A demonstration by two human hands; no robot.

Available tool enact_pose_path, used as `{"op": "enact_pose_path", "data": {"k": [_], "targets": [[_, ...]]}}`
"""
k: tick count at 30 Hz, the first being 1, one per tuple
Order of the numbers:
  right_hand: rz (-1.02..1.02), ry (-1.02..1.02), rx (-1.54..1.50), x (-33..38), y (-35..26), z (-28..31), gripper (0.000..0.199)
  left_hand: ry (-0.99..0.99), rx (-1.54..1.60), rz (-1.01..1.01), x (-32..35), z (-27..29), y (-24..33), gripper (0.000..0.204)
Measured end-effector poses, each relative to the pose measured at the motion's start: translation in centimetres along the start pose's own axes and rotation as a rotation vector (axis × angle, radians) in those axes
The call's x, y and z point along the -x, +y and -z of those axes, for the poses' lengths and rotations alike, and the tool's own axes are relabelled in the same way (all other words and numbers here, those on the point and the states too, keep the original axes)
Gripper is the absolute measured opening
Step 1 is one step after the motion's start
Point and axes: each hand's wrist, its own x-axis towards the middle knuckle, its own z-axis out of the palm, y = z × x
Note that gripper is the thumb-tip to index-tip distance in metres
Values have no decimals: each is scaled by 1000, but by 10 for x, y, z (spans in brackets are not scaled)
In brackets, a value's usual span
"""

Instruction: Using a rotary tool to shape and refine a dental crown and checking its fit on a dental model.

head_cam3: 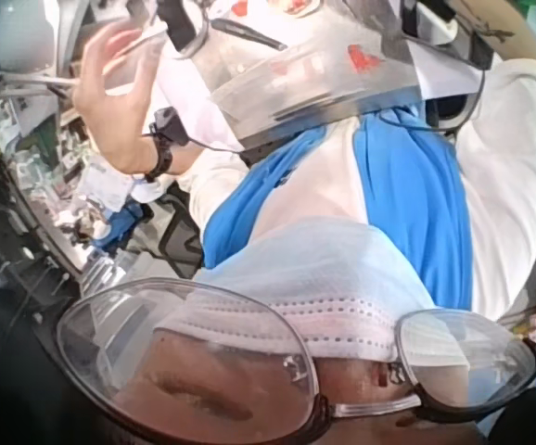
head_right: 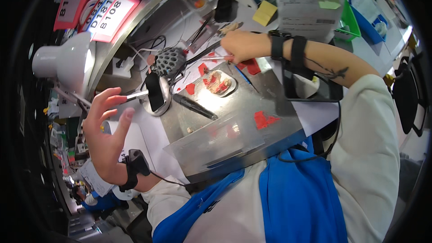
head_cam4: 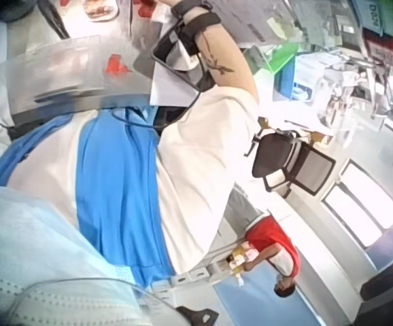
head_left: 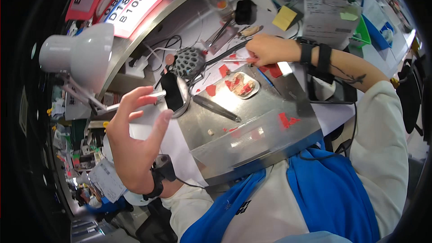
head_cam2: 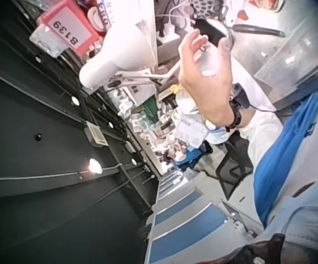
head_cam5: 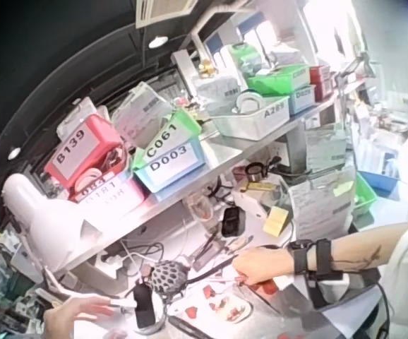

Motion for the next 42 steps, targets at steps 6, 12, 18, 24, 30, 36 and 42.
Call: {"op": "enact_pose_path", "data": {"k": [6, 12, 18, 24, 30, 36, 42], "targets": [[152, 306, 31, 48, -9, 24, 19, -150, 11, -302, -37, -18, 52, 34], [-121, 369, -453, 165, -23, 96, 10, -185, 256, -526, -104, -60, 101, 21], [-155, 850, -765, 228, 28, 99, 12, 21, 226, -925, -172, -167, 140, 36], [-36, 1295, -203, 205, 49, 73, 11, -76, 265, -798, -183, -250, 165, 46], [18, 1394, 14, 194, 67, 63, 11, 22, 325, -722, -183, -263, 169, 44], [44, 1394, 129, 188, 67, 64, 16, 31, 355, -674, -180, -266, 167, 42], [70, 1398, 167, 183, 67, 65, 18, 63, 386, -650, -180, -269, 167, 40]]}}
